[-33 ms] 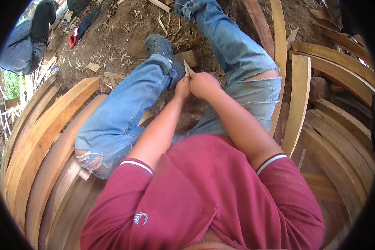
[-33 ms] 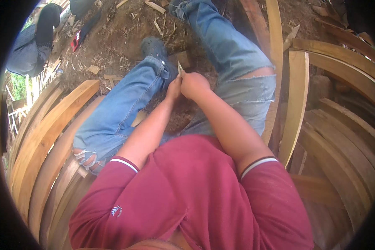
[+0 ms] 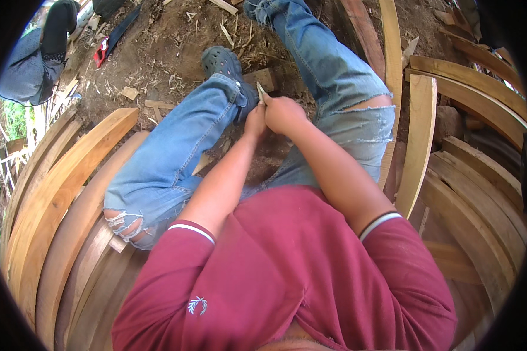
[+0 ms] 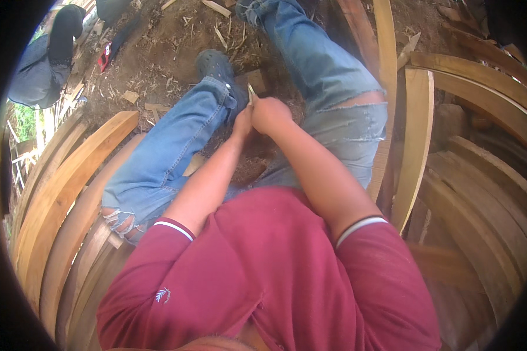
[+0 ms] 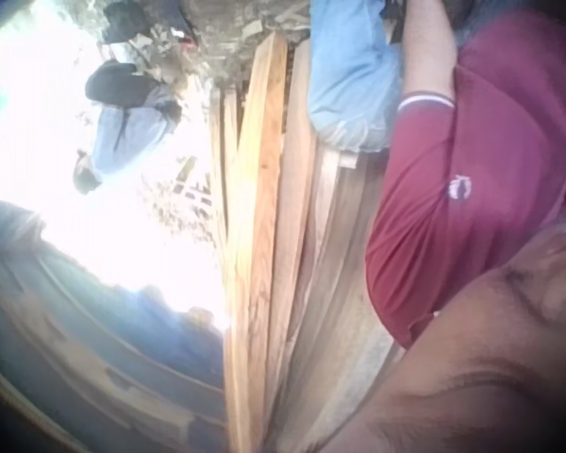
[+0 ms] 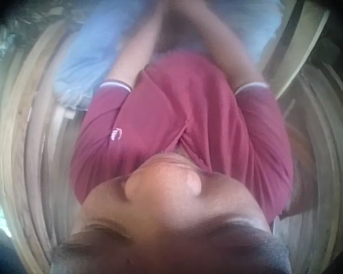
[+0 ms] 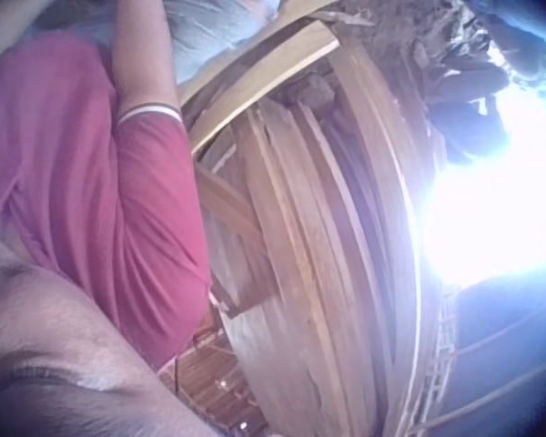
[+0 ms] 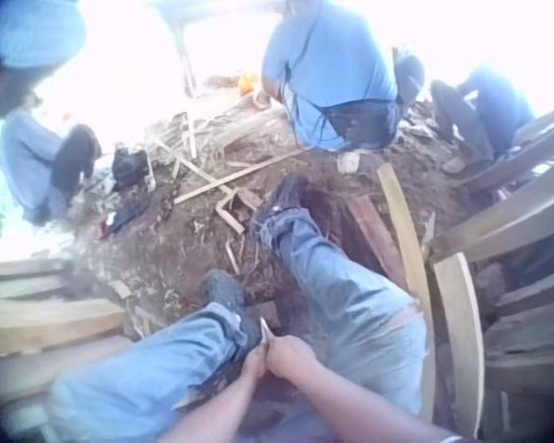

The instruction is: The person sits on the ground and uses a knife to carve and shape a small wooden stick held between their feet. They repeatedly scrape the wood and occasionally lift it to inspect the progress.

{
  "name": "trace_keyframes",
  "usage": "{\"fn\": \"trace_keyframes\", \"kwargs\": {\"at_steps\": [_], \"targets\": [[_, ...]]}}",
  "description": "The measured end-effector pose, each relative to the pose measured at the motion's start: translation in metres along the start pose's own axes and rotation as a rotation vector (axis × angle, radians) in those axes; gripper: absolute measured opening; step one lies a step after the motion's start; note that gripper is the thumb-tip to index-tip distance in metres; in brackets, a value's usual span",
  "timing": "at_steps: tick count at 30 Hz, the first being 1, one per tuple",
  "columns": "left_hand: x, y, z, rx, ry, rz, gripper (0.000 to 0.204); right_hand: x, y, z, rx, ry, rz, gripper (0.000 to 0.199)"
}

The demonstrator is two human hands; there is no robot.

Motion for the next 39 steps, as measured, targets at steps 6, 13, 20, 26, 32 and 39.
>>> {"fn": "trace_keyframes", "kwargs": {"at_steps": [6, 13, 20, 26, 32, 39], "targets": [[-0.001, -0.011, -0.011, 0.038, 0.009, -0.015, 0.054, -0.001, -0.003, 0.003, -0.002, -0.023, 0.064, 0.039], [0.001, 0.008, 0.003, 0.101, 0.026, -0.134, 0.059, -0.001, 0.001, 0.000, -0.027, -0.010, 0.067, 0.039], [-0.001, -0.025, -0.022, 0.116, 0.009, -0.070, 0.058, 0.003, 0.003, -0.010, -0.056, 0.010, 0.066, 0.039], [0.000, -0.006, -0.013, 0.175, 0.011, -0.134, 0.057, 0.002, 0.002, -0.016, -0.031, -0.005, 0.089, 0.041], [-0.004, -0.002, -0.007, 0.087, 0.051, -0.160, 0.057, -0.002, -0.004, -0.002, -0.051, 0.006, 0.118, 0.041], [0.000, 0.019, 0.016, 0.088, 0.048, -0.193, 0.057, 0.001, 0.001, -0.009, -0.016, -0.021, 0.068, 0.039]]}}
Point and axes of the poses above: each hand's wrist, its own z-axis away from the middle knuckle, its own x-axis out of the palm, y = z × x, the point moved 5 cm from there along -z, towards the middle knuckle, and after that the axes turned 9 degrees about -x, right-handed, at the moved point
